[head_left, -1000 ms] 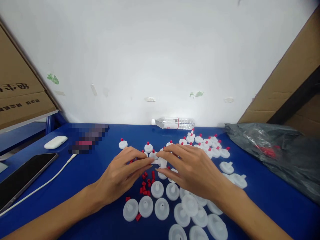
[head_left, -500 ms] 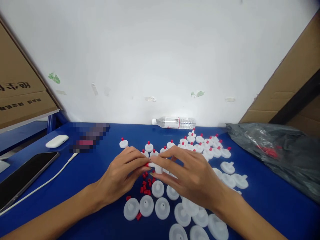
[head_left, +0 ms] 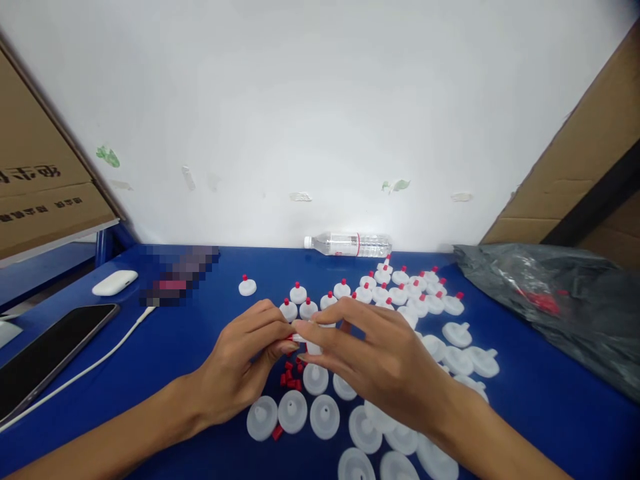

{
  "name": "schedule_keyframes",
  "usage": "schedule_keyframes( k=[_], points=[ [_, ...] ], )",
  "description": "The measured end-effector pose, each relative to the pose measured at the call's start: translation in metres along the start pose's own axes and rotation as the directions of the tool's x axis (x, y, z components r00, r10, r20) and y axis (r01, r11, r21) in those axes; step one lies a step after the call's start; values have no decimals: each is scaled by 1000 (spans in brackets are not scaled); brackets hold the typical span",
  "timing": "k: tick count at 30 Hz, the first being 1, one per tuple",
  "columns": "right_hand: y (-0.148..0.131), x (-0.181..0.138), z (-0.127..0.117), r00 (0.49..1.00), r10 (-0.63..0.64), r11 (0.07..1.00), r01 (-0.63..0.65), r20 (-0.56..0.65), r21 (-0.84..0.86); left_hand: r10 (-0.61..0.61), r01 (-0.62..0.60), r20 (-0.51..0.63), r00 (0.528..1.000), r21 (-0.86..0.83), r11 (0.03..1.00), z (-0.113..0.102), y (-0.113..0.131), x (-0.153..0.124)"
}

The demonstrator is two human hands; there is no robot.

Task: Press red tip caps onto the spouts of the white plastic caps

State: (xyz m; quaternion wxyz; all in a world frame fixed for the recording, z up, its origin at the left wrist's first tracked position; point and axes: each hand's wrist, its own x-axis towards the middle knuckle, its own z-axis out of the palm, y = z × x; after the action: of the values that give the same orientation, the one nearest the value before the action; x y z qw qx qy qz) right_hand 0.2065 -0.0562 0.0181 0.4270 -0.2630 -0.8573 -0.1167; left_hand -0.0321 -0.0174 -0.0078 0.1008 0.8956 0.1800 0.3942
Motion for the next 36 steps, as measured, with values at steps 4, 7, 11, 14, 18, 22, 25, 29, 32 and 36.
schedule_keyframes(
  k=[4, 7, 11, 14, 18, 22, 25, 29, 32, 36],
  points=[
    [-1, 1, -1, 1000, -13, 1000, 13, 18, 5, -20, 20, 1, 1000, 6, 1000, 2, 4, 0],
    [-1, 2, -1, 1000, -30, 1000, 30, 9, -1, -26, 26, -8, 1000, 26, 999, 2, 8, 1],
    [-3, 3, -2, 999, -50, 999, 50, 7, -18, -35, 35, -14, 999, 47, 998, 2, 13, 3],
    [-6, 5, -3, 998, -64, 997, 64, 0, -42, -10, 11, -26, 1000, 36, 999, 4, 12, 2],
    [-10, 8, -3, 996, -84, 994, 82, -32, -73, 14, -13, -42, 999, 31, 999, 5, 11, -1],
    [-10, 6, -4, 994, -96, 992, 91, -55, -84, 33, -32, -38, 999, 24, 999, 5, 12, -2],
    [-9, 5, -4, 994, -98, 993, 96, -37, -73, 27, -26, -40, 999, 20, 999, 4, 13, -1],
    [-10, 6, -3, 995, -91, 993, 87, -47, -75, 29, -29, -35, 999, 17, 999, 5, 14, 1],
    [-11, 6, -4, 996, -82, 993, 79, -39, -84, 35, -34, -44, 998, 20, 999, 5, 13, 1],
    [-10, 7, -5, 997, -74, 993, 72, -13, -94, 73, -71, -75, 994, 33, 997, 5, 9, 1]
  ],
)
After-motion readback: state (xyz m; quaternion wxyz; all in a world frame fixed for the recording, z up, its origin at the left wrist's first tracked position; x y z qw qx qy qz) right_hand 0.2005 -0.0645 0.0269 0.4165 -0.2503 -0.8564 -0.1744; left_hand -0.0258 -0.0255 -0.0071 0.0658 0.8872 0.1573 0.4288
